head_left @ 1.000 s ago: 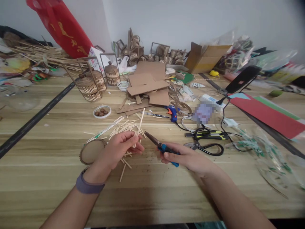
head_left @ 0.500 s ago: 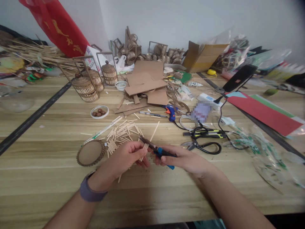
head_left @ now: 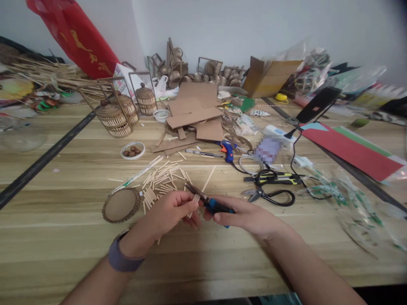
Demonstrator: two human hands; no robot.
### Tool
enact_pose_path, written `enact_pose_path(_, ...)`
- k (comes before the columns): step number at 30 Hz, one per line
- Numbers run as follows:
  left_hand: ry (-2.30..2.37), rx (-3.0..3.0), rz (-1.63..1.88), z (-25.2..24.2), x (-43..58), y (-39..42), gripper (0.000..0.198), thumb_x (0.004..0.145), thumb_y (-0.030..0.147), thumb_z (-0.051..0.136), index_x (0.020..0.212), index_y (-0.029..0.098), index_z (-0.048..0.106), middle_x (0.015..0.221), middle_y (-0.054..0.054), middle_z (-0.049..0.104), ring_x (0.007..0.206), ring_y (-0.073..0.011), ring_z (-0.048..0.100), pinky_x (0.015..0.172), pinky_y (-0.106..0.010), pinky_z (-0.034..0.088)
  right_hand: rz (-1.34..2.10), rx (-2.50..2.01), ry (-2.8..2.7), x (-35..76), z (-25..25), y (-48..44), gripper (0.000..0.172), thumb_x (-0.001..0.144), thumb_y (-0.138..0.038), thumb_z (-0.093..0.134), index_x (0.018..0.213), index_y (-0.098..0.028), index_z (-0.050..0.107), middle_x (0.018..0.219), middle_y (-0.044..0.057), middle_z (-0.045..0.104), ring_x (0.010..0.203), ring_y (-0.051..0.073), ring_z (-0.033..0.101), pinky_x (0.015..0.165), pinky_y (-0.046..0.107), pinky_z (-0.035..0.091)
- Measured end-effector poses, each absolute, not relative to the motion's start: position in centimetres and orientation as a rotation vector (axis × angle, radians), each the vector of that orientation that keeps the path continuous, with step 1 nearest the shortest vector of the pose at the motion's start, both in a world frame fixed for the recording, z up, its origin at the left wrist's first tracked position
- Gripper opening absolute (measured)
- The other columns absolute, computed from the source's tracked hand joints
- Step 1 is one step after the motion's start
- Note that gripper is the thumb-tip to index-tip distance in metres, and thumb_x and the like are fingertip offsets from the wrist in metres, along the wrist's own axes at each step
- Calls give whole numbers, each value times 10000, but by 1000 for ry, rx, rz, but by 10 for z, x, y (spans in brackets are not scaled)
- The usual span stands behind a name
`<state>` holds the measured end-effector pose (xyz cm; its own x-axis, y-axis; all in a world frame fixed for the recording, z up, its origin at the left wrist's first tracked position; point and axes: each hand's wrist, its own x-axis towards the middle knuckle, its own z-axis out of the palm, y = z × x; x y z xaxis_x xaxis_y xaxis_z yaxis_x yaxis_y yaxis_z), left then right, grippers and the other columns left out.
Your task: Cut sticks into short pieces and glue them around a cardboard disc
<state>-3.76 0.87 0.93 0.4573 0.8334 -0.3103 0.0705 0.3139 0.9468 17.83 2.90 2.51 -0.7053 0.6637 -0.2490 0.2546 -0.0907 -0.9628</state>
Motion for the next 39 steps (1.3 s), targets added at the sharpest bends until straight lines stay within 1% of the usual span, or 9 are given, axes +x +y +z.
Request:
enact_pose_path(3, 1013, 1159, 617, 11, -37, 9, 414, 788, 568, 620, 807, 157, 670, 647, -22, 684, 568, -144, 627, 584, -253, 466, 1843, -969, -1898, 179, 24, 29, 386, 820, -420, 631, 1119, -178, 666, 977, 41, 661, 911, 192, 566, 830, 325, 447)
enact_pose_path(7, 1032, 1168, 594, 12, -36, 8, 422, 778, 576, 622, 789, 155, 656, 650, -23, 684, 561, -142, 626, 569, -245, 455, 1816, -987, -1937, 180, 23, 29, 363, 829, -413, 621, 1089, -165, 669, 970, 47, 661, 911, 199, 570, 826, 333, 447)
enact_pose_path(11, 1026, 1173, 598, 10, -37, 8, 453, 771, 592, 622, 800, 141, 653, 639, -32, 686, 566, -144, 628, 586, -247, 462, 1814, -978, -1942, 179, 20, 29, 385, 830, -409, 621, 1131, -169, 646, 985, 42, 651, 924, 195, 564, 833, 328, 446)
enact_pose_path(16, 1020, 1155, 602, 7, -38, 8, 465, 771, 600, 629, 824, 138, 656, 628, -30, 684, 559, -142, 622, 580, -248, 468, 1778, -1038, -2001, 180, 13, 30, 335, 854, -394, 600, 1094, -166, 656, 879, 14, 626, 813, 169, 547, 761, 299, 444)
enact_pose_path(21, 1026, 1163, 598, 6, -38, 8, 476, 769, 605, 626, 828, 134, 658, 616, -28, 683, 555, -136, 611, 578, -244, 477, 1654, -1113, -2035, 178, 9, 29, 263, 822, -342, 633, 1021, -178, 681, 894, 9, 648, 821, 171, 547, 749, 275, 433)
enact_pose_path(25, 1038, 1160, 601, 8, -38, 9, 471, 761, 601, 628, 818, 134, 658, 603, -21, 678, 539, -131, 598, 573, -246, 484, 1601, -1148, -2038, 175, 7, 28, 238, 802, -303, 628, 996, -176, 686, 905, 12, 653, 820, 174, 543, 748, 274, 423)
enact_pose_path(29, 1060, 1165, 605, 10, -38, 9, 452, 760, 590, 621, 788, 140, 645, 584, -15, 666, 527, -129, 589, 565, -244, 483, 1553, -1170, -2062, 172, 6, 27, 228, 799, -279, 605, 989, -172, 670, 863, 7, 626, 781, 164, 519, 711, 267, 407)
enact_pose_path(33, 1058, 1180, 618, 11, -38, 9, 436, 755, 581, 620, 752, 145, 625, 572, -11, 655, 519, -128, 584, 555, -242, 480, 1498, -1140, -2093, 169, 6, 25, 183, 801, -250, 582, 955, -173, 643, 820, -8, 583, 753, 150, 493, 684, 252, 391)
enact_pose_path(39, 1052, 1209, 634, 8, -39, 9, 425, 772, 572, 602, 704, 152, 597, 576, -16, 655, 519, -128, 587, 554, -241, 475, 1413, -1150, -2105, 165, 7, 23, 141, 793, -229, 581, 913, -177, 632, 807, -9, 588, 756, 154, 506, 700, 258, 384)
